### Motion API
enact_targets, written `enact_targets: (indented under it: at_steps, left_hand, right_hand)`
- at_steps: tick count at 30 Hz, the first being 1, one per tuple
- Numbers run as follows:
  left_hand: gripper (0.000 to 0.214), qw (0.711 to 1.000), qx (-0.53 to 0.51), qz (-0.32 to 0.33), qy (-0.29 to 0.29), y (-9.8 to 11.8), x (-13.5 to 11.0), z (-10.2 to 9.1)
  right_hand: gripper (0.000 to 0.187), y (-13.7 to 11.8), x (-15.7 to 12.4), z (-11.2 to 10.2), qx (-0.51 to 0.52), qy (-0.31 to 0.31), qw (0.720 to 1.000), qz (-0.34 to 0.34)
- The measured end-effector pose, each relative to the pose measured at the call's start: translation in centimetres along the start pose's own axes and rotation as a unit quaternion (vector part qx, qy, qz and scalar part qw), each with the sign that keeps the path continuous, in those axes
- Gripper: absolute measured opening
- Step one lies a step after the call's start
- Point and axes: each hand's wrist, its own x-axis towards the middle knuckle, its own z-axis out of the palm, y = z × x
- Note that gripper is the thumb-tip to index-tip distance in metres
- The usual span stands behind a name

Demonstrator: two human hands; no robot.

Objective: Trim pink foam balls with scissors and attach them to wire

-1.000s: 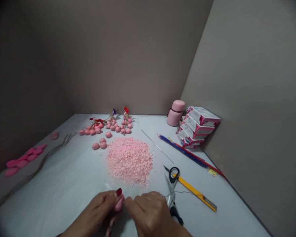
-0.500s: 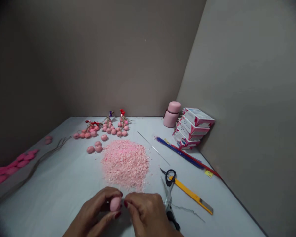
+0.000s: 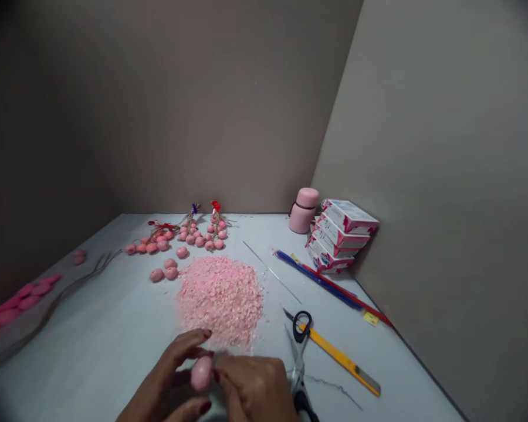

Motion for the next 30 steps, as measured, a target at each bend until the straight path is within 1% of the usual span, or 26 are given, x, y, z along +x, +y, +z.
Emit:
enact_targets:
  at_steps: [1,2,3,4,6,8,9,10,11,12,13,15,16,17,18,20,21,23,25,26,27,28,29,30]
  left_hand:
    - [0.031,0.999,0.027,0.027,-0.008,0.3,0.0,0.0]
    - [0.024,0.998,0.047,0.028,-0.02,0.6,-0.1,0.1]
    - [0.019,0.998,0.051,0.016,-0.025,0.8,-0.1,0.1]
    - [0.019,0.999,0.039,-0.007,-0.03,0.9,-0.1,0.2]
    - [0.027,0.996,-0.025,-0.075,-0.031,0.8,-0.1,0.4]
    - [0.04,0.982,-0.085,-0.156,-0.057,0.5,0.1,0.5]
    - [0.045,0.975,-0.107,-0.186,-0.061,0.4,0.2,0.5]
    - [0.048,0.971,-0.124,-0.195,-0.055,0.3,0.2,0.5]
    - [0.048,0.973,-0.136,-0.184,-0.041,0.3,0.2,0.5]
    - [0.046,0.978,-0.141,-0.154,-0.023,0.3,0.2,0.5]
    - [0.045,0.984,-0.136,-0.112,-0.002,0.3,0.2,0.5]
    - [0.039,0.995,-0.091,-0.033,0.02,0.4,0.0,0.5]
    - [0.03,0.998,-0.064,-0.017,0.021,0.5,0.0,0.5]
    - [0.024,0.998,-0.053,-0.02,0.018,0.5,-0.1,0.5]
    - [0.023,0.997,-0.066,-0.035,0.008,0.5,-0.1,0.6]
    - [0.033,0.986,-0.139,-0.093,-0.02,0.2,0.0,0.7]
    - [0.037,0.978,-0.177,-0.109,-0.029,0.1,0.0,0.7]
    - [0.041,0.973,-0.207,-0.098,-0.027,-0.2,0.1,0.8]
    - [0.042,0.979,-0.188,-0.077,-0.02,-0.3,0.1,0.9]
    - [0.037,0.981,-0.173,-0.08,-0.029,-0.2,0.1,0.9]
    - [0.032,0.981,-0.159,-0.096,-0.045,-0.1,0.1,0.9]
    - [0.033,0.98,-0.152,-0.114,-0.06,0.1,0.1,0.9]
    - [0.034,0.979,-0.15,-0.122,-0.063,0.2,0.1,0.9]
    - [0.035,0.981,-0.147,-0.118,-0.053,0.4,0.1,0.8]
  right_hand:
    - [0.038,-0.2,0.1,-0.3,0.027,-0.017,0.999,0.026]
    - [0.036,-0.5,0.1,-0.5,0.04,-0.027,0.998,0.037]
    - [0.035,-0.6,0.1,-0.6,0.039,-0.026,0.998,0.035]
    - [0.034,-0.7,0.0,-0.6,0.022,-0.017,0.999,0.017]
    - [0.031,-0.7,-0.4,-0.2,-0.04,0.008,0.998,-0.043]
    - [0.03,-0.5,-0.8,0.2,-0.089,0.026,0.992,-0.085]
    - [0.03,-0.5,-1.0,0.3,-0.093,0.028,0.991,-0.087]
    - [0.029,-0.4,-1.0,0.3,-0.081,0.027,0.993,-0.077]
    - [0.029,-0.4,-1.0,0.3,-0.057,0.02,0.997,-0.057]
    - [0.027,-0.4,-0.9,0.2,-0.027,0.011,0.999,-0.033]
    - [0.026,-0.4,-0.8,0.0,0.001,0.001,1.0,-0.008]
    - [0.024,-0.5,-0.6,-0.2,0.042,-0.015,0.998,0.033]
    - [0.024,-0.6,-0.5,-0.2,0.05,-0.021,0.998,0.041]
    - [0.025,-0.6,-0.5,-0.1,0.049,-0.021,0.998,0.037]
    - [0.026,-0.6,-0.6,-0.1,0.04,-0.018,0.999,0.023]
    - [0.027,-0.5,-0.7,0.0,0.014,-0.011,1.0,-0.011]
    - [0.027,-0.5,-0.8,0.0,0.004,-0.006,1.0,-0.021]
    - [0.027,-0.4,-0.8,0.0,-0.002,0.003,1.0,-0.019]
    - [0.027,-0.4,-0.8,-0.2,-0.004,0.011,1.0,-0.011]
    - [0.027,-0.4,-0.8,-0.3,-0.005,0.014,1.0,-0.011]
    - [0.027,-0.4,-0.8,-0.3,-0.003,0.017,1.0,-0.012]
    - [0.028,-0.4,-0.7,-0.3,0.001,0.017,1.0,-0.014]
    - [0.028,-0.4,-0.7,-0.3,0.008,0.015,1.0,-0.013]
    - [0.028,-0.4,-0.6,-0.2,0.018,0.013,1.0,-0.009]
